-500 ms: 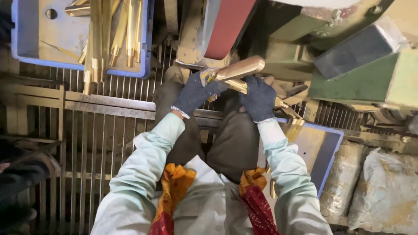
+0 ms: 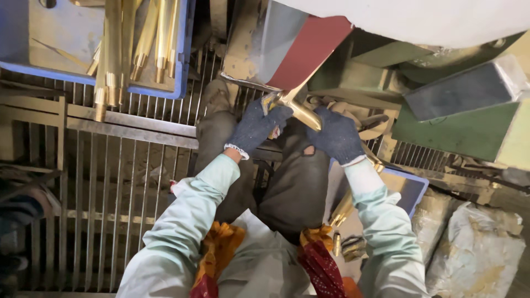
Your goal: The person sits on a metal grate floor and uses a belt sander to polish brass-colored metal parts. They hold the parts with gloved hands, moving them against the rotating belt to smooth the surface. After polishing, the person removes their gloves and handles a small rectangular object, possibly a sanding block or tool, before the video ends.
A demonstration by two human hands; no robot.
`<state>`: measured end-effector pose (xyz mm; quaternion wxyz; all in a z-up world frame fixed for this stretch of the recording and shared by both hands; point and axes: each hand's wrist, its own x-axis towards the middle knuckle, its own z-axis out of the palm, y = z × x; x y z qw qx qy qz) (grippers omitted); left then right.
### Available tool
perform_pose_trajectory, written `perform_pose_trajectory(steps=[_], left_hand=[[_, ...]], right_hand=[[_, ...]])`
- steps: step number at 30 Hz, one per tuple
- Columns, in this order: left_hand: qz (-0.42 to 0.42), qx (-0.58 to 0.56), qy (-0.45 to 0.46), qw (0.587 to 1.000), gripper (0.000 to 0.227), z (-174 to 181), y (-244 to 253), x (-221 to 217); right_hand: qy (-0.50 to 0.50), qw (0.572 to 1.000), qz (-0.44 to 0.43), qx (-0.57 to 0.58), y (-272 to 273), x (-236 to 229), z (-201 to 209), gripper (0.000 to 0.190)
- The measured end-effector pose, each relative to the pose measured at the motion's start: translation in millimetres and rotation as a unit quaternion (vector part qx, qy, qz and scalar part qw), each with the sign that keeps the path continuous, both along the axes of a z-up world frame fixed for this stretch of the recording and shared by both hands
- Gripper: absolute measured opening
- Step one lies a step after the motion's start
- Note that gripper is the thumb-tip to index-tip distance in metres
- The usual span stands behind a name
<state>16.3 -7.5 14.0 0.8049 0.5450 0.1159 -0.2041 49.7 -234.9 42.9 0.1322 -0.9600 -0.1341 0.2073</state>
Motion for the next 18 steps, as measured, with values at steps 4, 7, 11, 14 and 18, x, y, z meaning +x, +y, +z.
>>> perform_pose_trajectory(steps=[4,7,11,14,18], left_hand=[[-0.002,-0.047,0.009,0.999,0.040,-7.6,-0.6,0.2],[0.005,-0.054,0.016,0.998,0.040,-14.9,-1.0,0.6],[-0.036,-0.007,-0.026,0.999,0.040,-35.5,4.7,-18.9],[-0.174,-0.381,-0.048,0.907,0.052,-60.0,21.6,-20.9],[0.102,-0.124,0.028,0.987,0.048,-31.5,49.6,-99.0]], right_hand=[[0.066,0.991,0.083,0.087,-8.2,15.0,10.1,0.040],[0.219,0.960,0.073,0.155,-9.6,36.2,11.6,0.034],[0.414,0.893,-0.021,0.175,-11.3,37.6,29.9,0.032],[0.445,0.857,-0.034,0.257,-19.4,6.0,47.6,0.033],[0.450,0.864,-0.060,0.220,-40.1,-64.0,63.4,0.033]])
